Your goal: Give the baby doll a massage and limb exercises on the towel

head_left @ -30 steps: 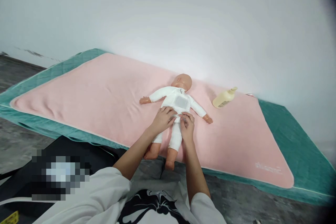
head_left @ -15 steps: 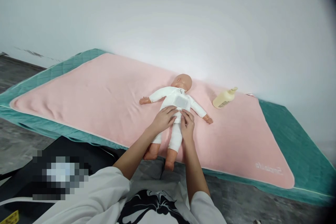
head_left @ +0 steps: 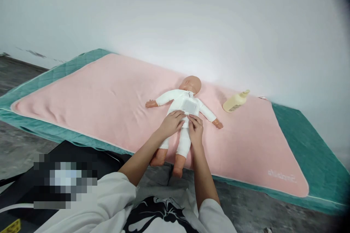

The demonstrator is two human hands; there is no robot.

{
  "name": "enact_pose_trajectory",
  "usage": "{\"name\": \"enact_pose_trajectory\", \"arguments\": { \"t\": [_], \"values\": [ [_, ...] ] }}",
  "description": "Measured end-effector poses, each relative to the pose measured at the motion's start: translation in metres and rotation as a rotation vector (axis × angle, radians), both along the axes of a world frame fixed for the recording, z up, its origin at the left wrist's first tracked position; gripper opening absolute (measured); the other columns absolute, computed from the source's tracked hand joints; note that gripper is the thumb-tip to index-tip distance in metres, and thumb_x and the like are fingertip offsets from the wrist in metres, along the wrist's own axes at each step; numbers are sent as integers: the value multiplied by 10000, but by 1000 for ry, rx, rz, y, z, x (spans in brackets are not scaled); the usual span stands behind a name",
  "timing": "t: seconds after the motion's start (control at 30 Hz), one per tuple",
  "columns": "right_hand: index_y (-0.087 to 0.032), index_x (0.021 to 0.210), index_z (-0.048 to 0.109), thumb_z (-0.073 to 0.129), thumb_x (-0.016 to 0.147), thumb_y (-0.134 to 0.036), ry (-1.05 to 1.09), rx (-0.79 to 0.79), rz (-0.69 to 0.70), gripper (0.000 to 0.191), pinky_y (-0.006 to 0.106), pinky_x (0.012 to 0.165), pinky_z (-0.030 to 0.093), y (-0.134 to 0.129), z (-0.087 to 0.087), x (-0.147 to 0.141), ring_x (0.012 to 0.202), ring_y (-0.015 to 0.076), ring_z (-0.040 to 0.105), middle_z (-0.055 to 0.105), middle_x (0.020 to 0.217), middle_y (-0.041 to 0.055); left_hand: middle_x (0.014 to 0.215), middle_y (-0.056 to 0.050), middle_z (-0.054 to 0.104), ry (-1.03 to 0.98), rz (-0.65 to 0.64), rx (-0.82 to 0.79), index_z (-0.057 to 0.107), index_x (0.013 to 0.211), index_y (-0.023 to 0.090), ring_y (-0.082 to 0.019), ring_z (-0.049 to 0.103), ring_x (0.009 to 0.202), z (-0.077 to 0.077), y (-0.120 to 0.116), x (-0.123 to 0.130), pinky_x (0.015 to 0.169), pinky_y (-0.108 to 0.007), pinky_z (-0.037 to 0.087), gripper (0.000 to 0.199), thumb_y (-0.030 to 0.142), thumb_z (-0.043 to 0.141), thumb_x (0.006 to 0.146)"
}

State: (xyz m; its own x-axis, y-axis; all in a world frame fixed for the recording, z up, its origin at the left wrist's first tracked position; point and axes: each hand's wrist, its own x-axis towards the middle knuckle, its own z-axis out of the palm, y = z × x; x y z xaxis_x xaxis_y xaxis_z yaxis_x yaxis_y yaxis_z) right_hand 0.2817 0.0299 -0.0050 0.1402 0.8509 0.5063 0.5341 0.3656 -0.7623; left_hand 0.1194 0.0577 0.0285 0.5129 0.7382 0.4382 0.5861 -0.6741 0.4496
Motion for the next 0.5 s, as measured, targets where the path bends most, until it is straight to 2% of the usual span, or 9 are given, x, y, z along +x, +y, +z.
{"name": "enact_pose_trajectory", "arguments": {
  "t": [0.2, 0.37, 0.5],
  "values": [
    [-243, 1098, 722, 460, 901, -203, -29, 20, 7, 331, 453, 1030, 446, 0, 3, 1, 1124, 217, 566, 678, 1149, 73, 1260, -111, 603, 11, -9, -25, 580, 1222, 179, -247, 537, 1217, 4, -1, -2, 1060, -487, 444, 312, 208, 466, 932],
    [-248, 1146, 703, 460, 926, -233, -28, 56, 1, 329, 450, 1029, 455, 0, 7, 4, 1148, 217, 561, 662, 1190, 80, 1300, -117, 571, 15, -26, -13, 556, 1264, 168, -253, 519, 1217, 10, -1, -6, 1059, -452, 441, 354, 213, 508, 916],
    [-238, 1184, 684, 443, 943, -253, -52, 77, -32, 342, 480, 1084, 405, 4, 9, 4, 1219, 219, 521, 627, 1264, 89, 1281, -108, 576, -18, -24, 23, 556, 1259, 171, -242, 514, 1198, 15, 3, -6, 1058, -448, 436, 344, 204, 496, 923]
  ]
}}
